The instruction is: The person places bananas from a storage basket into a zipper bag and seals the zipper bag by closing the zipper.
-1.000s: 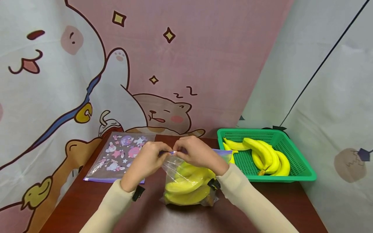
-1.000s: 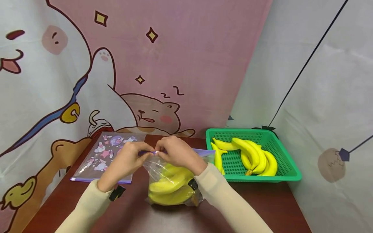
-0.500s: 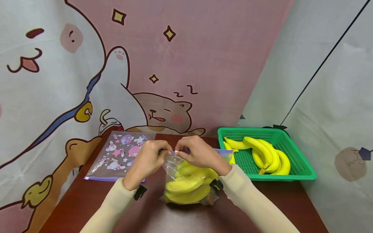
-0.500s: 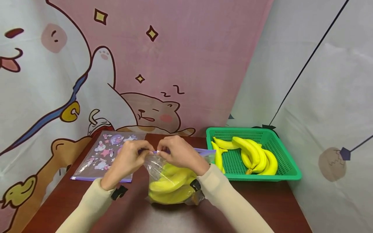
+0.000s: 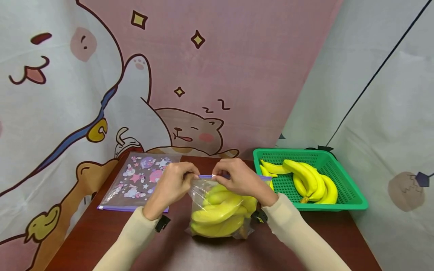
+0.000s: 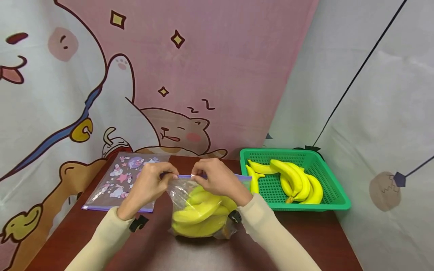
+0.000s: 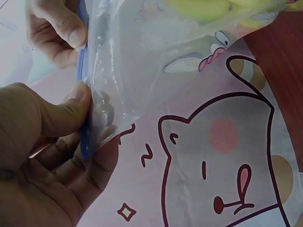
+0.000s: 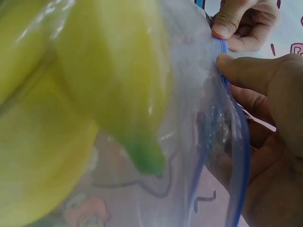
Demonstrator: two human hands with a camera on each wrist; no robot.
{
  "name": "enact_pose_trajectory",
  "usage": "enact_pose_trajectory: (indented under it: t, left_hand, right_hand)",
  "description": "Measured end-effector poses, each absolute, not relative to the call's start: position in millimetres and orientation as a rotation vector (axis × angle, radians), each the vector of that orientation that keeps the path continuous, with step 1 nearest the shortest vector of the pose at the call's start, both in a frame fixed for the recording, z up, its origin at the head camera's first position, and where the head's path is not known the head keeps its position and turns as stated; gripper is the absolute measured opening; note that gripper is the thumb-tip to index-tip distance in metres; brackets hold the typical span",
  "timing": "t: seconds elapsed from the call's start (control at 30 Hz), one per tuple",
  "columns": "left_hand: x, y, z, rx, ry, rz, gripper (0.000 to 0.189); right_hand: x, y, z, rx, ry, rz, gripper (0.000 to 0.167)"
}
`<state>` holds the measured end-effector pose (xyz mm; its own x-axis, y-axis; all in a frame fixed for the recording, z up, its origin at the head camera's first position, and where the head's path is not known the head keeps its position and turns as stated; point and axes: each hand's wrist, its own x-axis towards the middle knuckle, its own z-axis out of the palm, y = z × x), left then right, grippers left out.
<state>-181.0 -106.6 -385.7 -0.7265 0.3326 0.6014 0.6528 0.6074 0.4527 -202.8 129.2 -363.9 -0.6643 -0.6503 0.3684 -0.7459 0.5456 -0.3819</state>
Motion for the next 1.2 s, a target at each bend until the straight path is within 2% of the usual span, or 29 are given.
enact_pose_trajectory:
  t: [1.2]
  left_hand:
    - [-188, -115, -390, -0.777, -2.360, -0.959, 0.014]
  right_hand:
    - [-198, 184, -376, 1.062, -2.619, 0.783, 0.004]
